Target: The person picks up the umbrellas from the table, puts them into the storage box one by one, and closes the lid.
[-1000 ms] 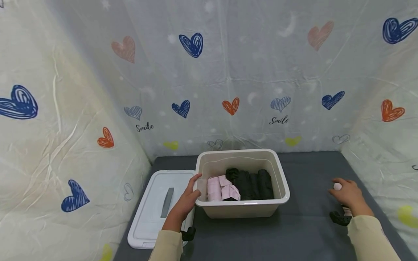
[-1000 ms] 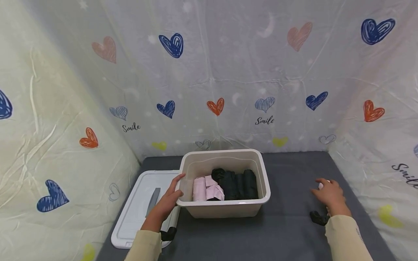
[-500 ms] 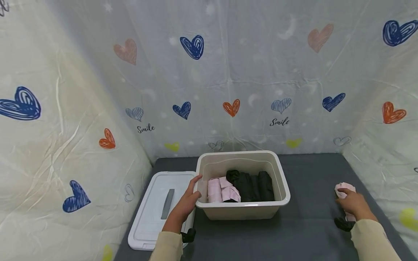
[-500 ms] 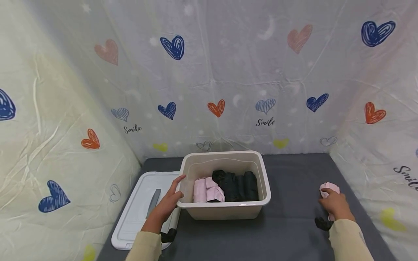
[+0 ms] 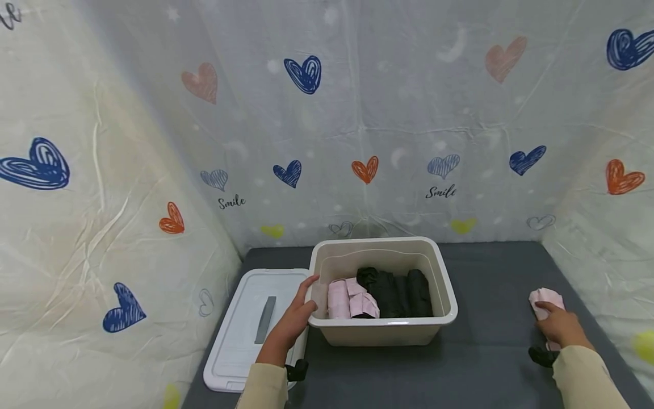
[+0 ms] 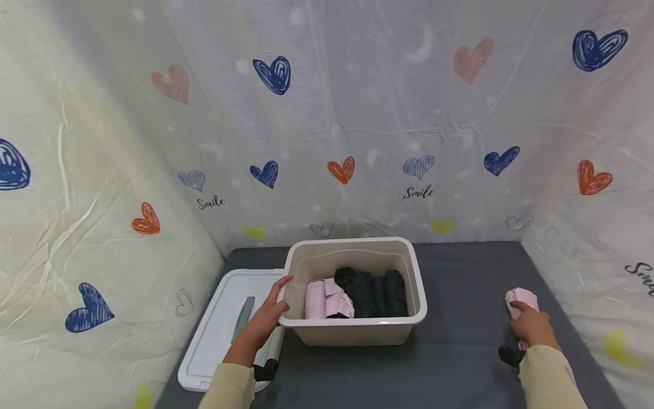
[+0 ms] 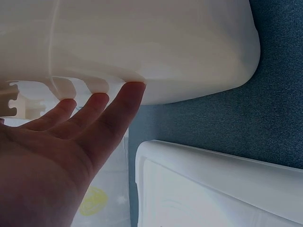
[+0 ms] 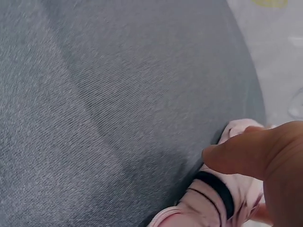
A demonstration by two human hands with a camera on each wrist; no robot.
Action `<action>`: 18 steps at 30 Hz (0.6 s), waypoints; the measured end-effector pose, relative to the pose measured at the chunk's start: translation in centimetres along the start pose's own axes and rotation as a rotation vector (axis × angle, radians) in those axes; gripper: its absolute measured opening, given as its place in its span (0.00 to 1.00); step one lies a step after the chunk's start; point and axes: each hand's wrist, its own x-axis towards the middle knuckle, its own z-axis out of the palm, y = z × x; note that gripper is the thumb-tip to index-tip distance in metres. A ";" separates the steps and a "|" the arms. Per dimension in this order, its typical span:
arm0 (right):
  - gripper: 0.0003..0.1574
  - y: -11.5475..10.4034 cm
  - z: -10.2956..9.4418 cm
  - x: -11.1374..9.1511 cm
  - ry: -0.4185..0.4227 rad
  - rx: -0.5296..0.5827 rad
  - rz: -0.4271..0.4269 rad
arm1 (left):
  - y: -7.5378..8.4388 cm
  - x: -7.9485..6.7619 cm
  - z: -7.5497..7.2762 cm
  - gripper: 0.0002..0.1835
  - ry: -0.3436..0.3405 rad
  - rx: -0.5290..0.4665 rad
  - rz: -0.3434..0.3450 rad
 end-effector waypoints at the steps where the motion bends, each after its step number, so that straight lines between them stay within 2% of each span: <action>1: 0.38 0.2 0.2 0.1 0.003 0.002 0.004 | 0.0 0.0 0.0 0.36 0.000 0.000 -0.001; 7: 0.40 1.1 0.6 0.3 -0.001 -0.005 0.032 | -0.1 0.1 0.1 0.36 -0.002 -0.003 0.002; 12: 0.42 1.2 0.3 -0.2 0.030 0.040 0.019 | 0.0 0.0 0.1 0.36 -0.008 -0.008 0.008; 16: 0.45 0.8 -0.3 -0.8 0.030 0.134 0.022 | 0.1 -0.2 0.1 0.36 -0.014 -0.015 0.017; 18: 0.46 0.5 -0.5 -0.9 0.013 0.202 0.052 | 0.2 -0.3 0.0 0.36 -0.012 -0.021 0.014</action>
